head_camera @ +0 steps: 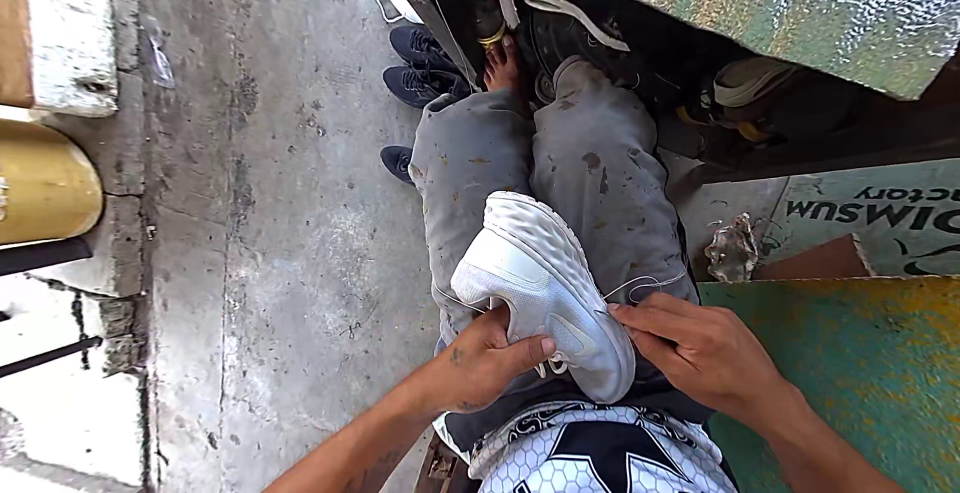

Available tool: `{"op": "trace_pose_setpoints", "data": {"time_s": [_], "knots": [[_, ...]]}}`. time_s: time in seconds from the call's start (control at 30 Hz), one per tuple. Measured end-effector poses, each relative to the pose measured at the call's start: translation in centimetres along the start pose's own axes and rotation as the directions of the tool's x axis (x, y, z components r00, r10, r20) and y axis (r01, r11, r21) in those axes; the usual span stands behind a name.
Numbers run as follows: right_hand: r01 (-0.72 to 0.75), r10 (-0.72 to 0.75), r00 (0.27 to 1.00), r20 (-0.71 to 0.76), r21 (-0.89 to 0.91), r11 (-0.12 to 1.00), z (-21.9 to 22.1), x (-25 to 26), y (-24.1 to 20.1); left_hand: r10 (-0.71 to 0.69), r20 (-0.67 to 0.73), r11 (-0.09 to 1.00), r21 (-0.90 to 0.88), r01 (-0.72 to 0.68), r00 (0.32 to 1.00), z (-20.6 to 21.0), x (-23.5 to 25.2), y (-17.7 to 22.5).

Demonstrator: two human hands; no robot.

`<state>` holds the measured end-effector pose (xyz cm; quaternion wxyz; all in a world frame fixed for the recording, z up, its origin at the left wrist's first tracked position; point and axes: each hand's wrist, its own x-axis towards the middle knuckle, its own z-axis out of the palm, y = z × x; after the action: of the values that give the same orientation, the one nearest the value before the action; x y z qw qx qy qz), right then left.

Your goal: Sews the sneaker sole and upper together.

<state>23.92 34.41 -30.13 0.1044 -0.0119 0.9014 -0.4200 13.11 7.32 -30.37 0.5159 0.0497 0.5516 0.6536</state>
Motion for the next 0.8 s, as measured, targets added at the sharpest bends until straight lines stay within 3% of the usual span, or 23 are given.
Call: {"op": "trace_pose_setpoints", "data": {"time_s": [0.4,0.63,0.8], "knots": [[0.062,-0.056,0.997,0.061,-0.102,0.993,-0.8,0.8,-0.1,0.062,0.161,0.996,-0.076,-0.050,0.985,-1.5,0.2,-1.1],[0.202,-0.135,0.967,0.217,-0.321,0.925,-2.4,3.5,-1.8,0.011,0.270,0.998,-0.061,0.005,0.963,-2.2,0.9,-0.8],[0.281,-0.183,0.948,0.260,-0.418,0.864,-0.4,5.5,-3.0,-0.016,0.270,0.999,-0.037,0.027,0.963,-2.1,1.4,-1.0]]}}
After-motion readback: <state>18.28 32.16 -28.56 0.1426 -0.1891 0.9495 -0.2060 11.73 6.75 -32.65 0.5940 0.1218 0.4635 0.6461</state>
